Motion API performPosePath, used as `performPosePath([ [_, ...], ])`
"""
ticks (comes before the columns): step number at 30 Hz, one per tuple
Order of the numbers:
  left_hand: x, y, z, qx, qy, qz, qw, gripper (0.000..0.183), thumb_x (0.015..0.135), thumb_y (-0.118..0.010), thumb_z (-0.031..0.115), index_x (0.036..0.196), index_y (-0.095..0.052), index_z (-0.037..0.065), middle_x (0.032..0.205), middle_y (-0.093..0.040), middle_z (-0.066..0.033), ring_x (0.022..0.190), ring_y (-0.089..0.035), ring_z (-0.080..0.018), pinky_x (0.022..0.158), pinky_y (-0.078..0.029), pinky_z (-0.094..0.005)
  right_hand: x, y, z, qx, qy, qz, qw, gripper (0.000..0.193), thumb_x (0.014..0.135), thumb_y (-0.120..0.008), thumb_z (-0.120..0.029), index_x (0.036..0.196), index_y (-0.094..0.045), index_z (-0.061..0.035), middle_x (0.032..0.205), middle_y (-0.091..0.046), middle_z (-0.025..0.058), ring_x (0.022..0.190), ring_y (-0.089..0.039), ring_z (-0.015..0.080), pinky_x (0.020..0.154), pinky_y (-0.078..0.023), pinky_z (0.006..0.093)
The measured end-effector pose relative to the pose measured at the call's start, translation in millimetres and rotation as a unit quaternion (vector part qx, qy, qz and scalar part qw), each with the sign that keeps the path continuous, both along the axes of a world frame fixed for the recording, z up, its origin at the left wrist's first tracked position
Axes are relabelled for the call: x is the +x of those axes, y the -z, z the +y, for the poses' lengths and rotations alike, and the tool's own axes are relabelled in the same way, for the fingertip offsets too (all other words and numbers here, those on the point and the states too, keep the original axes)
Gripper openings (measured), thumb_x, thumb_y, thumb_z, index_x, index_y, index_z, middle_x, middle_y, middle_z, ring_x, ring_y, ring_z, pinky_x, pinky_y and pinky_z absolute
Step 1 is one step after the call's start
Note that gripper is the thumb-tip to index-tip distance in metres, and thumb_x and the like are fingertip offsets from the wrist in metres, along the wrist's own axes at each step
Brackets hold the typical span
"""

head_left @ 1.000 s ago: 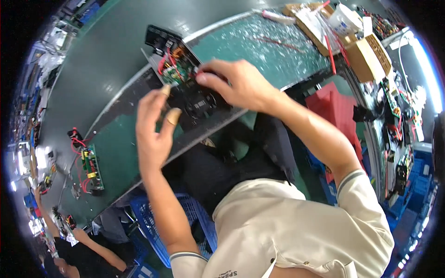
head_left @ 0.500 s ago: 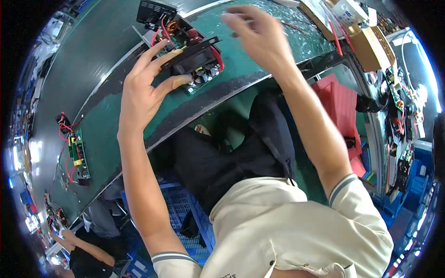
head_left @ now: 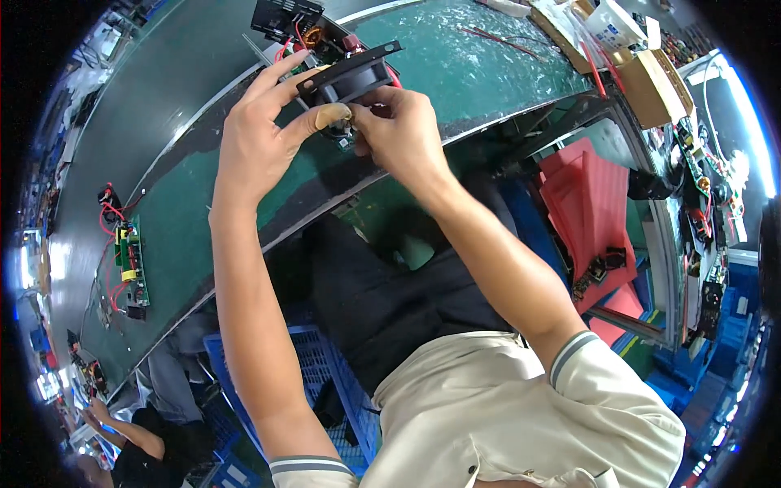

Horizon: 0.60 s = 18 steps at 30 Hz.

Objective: Assembling electronic components including fans and heat sinks onto circuit boards and applying adhesive sealant.

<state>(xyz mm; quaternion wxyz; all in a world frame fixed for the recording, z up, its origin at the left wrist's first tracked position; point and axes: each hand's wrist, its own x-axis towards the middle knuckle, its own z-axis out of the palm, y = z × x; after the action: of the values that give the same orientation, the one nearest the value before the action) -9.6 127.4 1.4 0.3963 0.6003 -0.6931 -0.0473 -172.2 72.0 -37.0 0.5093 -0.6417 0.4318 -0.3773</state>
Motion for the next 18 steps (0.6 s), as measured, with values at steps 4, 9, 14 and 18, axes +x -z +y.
performPosePath([
  [4,2.8,2.7,0.5,-0.014,-0.005,-0.011,1.0,0.046,0.079,-0.072,0.04,0.113,-0.068,0.011,0.129,-0.059,-0.0093,0.112,-0.06,-0.0318,0.091,-0.048,-0.0379,-15.3,-9.9,-10.3,0.132,-0.092,-0.106,0.981,0.014,0.086,-0.066,-0.014,0.085,-0.066,-0.0004,0.068,-0.06,0.0007,0.057,-0.052,0.0063,0.049,-0.037,0.0219],
  [9,-3.4,4.4,1.8,-0.015,-0.016,0.005,1.0,0.049,0.077,-0.072,0.045,0.112,-0.068,0.012,0.127,-0.059,-0.0091,0.113,-0.059,-0.032,0.091,-0.048,-0.0383,-25.3,-2.1,-7.9,0.112,-0.151,-0.087,0.978,0.01,0.087,-0.066,-0.011,0.086,-0.064,-0.0009,0.075,-0.062,0.0005,0.067,-0.056,0.0065,0.058,-0.044,0.021],
  [14,-1.7,3.5,3.2,0.012,-0.008,0.008,1.0,0.057,0.077,-0.077,0.033,0.121,-0.061,0.0,0.13,-0.057,-0.0103,0.113,-0.059,-0.0193,0.095,-0.044,-0.0314,-26.5,7.9,-4.5,0.079,-0.164,-0.091,0.979,0.006,0.082,-0.065,-0.002,0.082,-0.059,0.0012,0.071,-0.063,0.0048,0.064,-0.059,0.0106,0.061,-0.048,0.0242],
  [18,-2.6,2.9,3.3,0.019,-0.009,0.018,1.0,0.058,0.077,-0.077,0.033,0.122,-0.06,0.0,0.129,-0.058,-0.0092,0.112,-0.06,-0.0191,0.095,-0.044,-0.0308,-30.7,8.2,-3.6,0.192,-0.205,-0.154,0.947,0.009,0.085,-0.067,-0.001,0.085,-0.058,-0.0002,0.083,-0.063,0.0036,0.076,-0.062,0.0111,0.073,-0.053,0.0251],
])
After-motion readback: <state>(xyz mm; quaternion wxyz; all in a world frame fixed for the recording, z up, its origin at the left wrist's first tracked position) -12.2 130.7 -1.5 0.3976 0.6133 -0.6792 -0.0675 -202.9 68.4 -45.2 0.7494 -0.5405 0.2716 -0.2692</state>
